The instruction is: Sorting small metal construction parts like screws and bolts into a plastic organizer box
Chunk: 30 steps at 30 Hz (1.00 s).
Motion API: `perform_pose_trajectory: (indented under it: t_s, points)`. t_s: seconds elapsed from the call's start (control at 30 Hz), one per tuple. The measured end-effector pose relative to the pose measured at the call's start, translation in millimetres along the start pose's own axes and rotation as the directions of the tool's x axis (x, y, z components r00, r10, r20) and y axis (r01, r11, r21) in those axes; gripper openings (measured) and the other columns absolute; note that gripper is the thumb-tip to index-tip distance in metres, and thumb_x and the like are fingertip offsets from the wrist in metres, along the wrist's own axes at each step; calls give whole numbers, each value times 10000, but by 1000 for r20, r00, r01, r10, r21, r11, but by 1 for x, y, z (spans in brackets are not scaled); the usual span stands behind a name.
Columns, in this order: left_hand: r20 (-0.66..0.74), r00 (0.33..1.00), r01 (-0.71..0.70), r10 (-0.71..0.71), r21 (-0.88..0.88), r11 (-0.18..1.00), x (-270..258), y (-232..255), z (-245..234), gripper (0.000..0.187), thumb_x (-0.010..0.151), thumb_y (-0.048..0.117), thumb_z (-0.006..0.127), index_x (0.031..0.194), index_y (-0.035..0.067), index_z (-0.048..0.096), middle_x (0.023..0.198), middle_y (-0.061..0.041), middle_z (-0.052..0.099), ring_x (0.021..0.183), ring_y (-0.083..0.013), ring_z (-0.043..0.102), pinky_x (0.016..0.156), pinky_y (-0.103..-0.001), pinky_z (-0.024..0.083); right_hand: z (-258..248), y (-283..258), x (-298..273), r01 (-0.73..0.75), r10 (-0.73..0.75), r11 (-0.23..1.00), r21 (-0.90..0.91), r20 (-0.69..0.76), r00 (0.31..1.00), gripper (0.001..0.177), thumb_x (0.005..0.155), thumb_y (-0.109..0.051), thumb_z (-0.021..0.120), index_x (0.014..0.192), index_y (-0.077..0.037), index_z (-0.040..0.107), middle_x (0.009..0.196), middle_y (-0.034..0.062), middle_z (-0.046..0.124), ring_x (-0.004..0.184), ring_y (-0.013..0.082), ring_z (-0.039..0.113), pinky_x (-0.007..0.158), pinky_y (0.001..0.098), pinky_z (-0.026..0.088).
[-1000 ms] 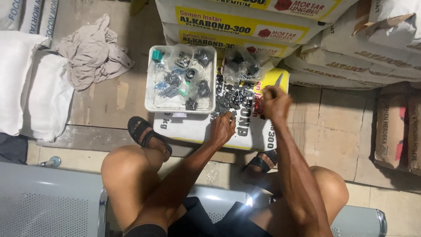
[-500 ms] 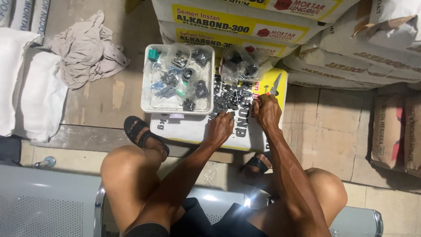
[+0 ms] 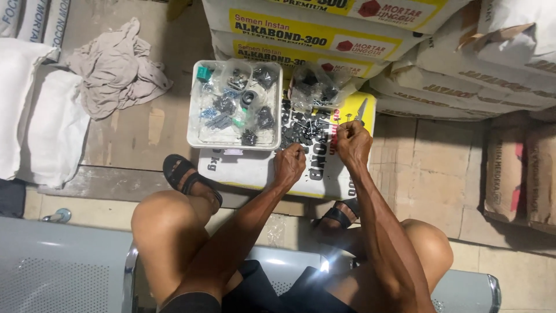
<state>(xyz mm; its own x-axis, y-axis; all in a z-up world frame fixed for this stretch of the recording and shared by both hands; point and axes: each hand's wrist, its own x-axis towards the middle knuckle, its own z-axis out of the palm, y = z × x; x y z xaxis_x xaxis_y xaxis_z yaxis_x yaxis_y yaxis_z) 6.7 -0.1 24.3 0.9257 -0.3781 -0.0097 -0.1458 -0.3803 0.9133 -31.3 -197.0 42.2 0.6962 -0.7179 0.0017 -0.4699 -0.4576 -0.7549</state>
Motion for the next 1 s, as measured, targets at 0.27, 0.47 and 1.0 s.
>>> perform_pose_trajectory:
  t_s: [0.27, 0.47, 1.0]
  points:
    - [10, 1000, 20, -19, -33, 999, -1, -18, 14, 66, 824, 99, 624, 836, 85, 687, 660, -193, 696, 705, -446, 717, 599, -469, 556, -54, -100, -51, -288, 143, 738, 610, 277, 950, 129, 918, -63, 617, 988, 31, 674, 804, 208, 708, 660, 216, 729, 624, 356, 660]
    - [-18, 999, 35, -38, -138, 990, 2, -44, 27, 114, 819, -4, 647, 877, 30, 740, 693, -216, 715, 719, -427, 723, 605, -418, 552, -55, -96, -46, -317, 96, 626, 713, 333, 938, 232, 911, -34, 717, 1107, 61, 637, 851, 158, 645, 719, 241, 746, 674, 352, 678]
    - [-69, 987, 118, -148, -329, 937, 5, -35, 31, 53, 889, 53, 721, 882, 83, 764, 771, -162, 674, 652, -225, 676, 515, -326, 520, -61, -101, -58, -98, -138, 895, 436, 478, 867, 169, 978, 11, 641, 1119, 78, 706, 792, 189, 688, 719, 238, 728, 671, 366, 637]
